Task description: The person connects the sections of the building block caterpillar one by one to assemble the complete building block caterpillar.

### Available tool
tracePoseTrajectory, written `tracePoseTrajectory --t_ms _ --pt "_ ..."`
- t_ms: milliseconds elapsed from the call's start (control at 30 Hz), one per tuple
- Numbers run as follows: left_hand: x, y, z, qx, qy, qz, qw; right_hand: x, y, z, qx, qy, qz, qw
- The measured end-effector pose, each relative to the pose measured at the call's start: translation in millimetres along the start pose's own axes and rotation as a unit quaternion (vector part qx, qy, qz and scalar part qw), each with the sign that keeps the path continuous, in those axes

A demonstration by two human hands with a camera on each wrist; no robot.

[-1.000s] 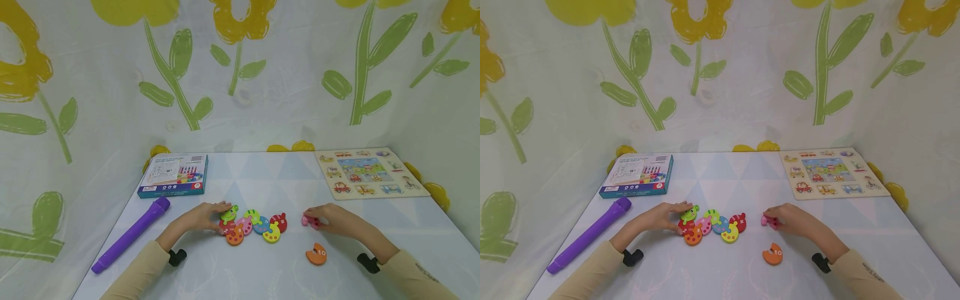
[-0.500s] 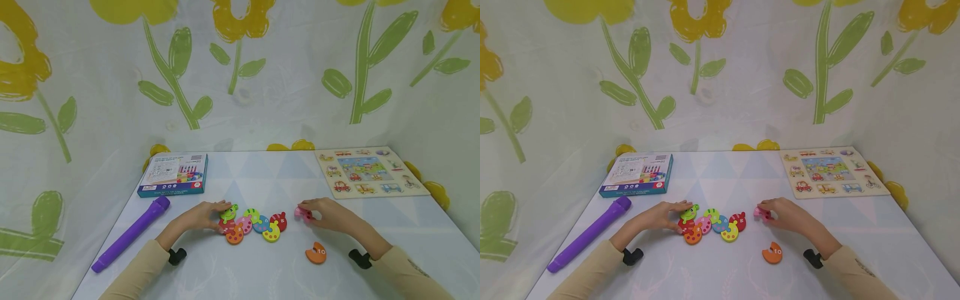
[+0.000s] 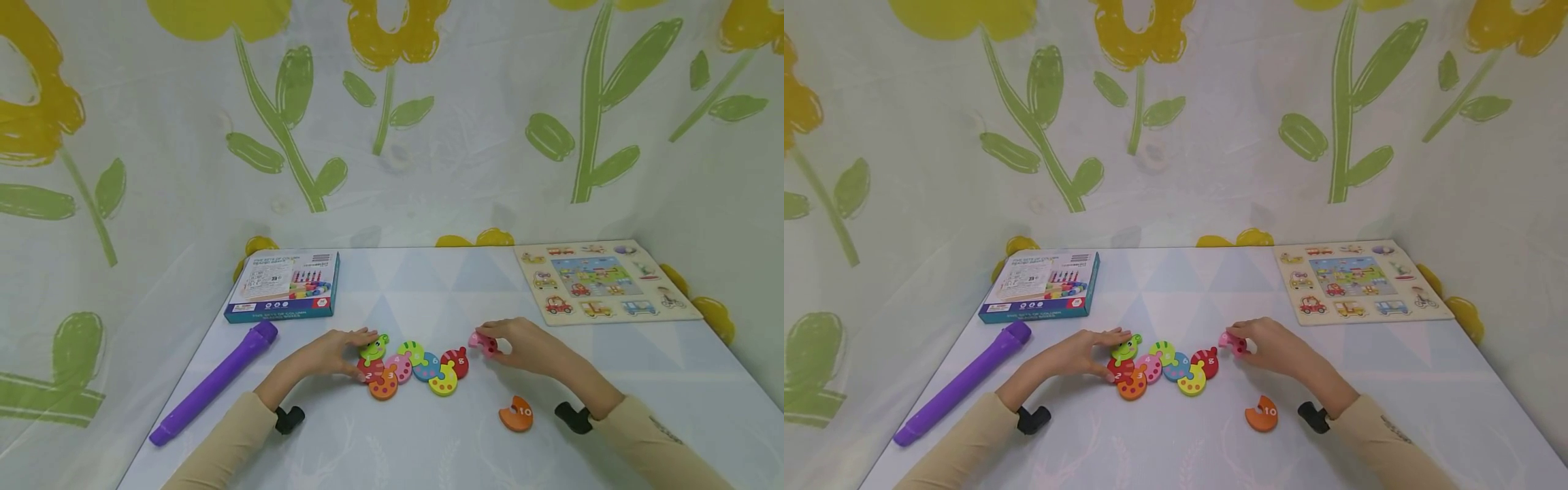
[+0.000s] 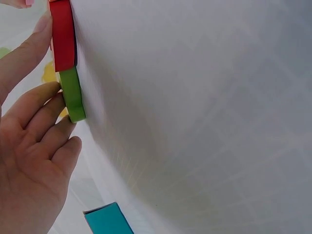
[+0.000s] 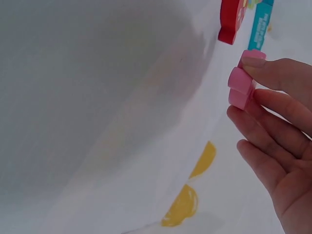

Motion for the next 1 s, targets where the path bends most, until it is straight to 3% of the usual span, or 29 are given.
tracePoseTrajectory --t_ms 600,833,1000 --pt "-0.7 -0.3 0.2 -0.003 0.001 -0.002 1.0 12.8 20.4 20.0 0.029 -0.007 0.047 0.9984" --pt "-0.1 0.3 0.6 -0.003 0.003 -0.006 1.0 15.7 25.0 24.4 0.029 -0.011 0.048 0.9983" --pt "-0.2 0.5 0.7 -0.002 0.002 -0.004 1.0 18.0 27.2 30.0 0.043 -0.019 0.076 0.996"
Point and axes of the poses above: each hand's wrist, its own y-axis towards the middle knuckle, its own z-axis out of the palm, x = y × z, the point moved 1 cm from there along y, towards the middle knuckle, and after that the axes turned 11 degrees about -x, right-handed, at the moved point
